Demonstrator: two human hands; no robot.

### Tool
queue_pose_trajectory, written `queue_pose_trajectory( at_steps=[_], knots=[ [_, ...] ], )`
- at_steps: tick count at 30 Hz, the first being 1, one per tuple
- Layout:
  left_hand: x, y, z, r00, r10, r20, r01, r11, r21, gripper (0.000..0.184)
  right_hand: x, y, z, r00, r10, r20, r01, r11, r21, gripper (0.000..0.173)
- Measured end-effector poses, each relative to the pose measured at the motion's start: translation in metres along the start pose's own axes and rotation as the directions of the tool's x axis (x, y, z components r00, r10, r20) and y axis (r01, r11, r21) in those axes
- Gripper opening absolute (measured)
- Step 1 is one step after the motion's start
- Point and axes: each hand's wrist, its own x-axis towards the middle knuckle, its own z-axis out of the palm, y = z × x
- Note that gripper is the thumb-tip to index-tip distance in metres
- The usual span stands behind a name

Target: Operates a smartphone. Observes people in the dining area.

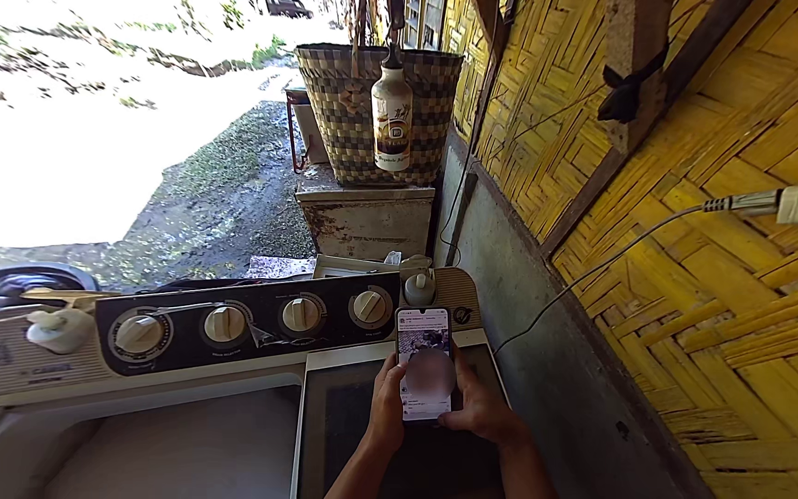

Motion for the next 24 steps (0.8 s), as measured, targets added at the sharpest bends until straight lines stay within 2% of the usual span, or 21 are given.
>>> queue_pose_trajectory(
  at_steps=[24],
  knots=[
    [0.0009,0.0003,0.0004,1.000,-0.013,-0.012,0.014,1.000,0.017,0.045,0.0006,0.0002,0.0015,1.000,0.018,-0.012,-0.018,1.000,0.021,0.128]
  ],
)
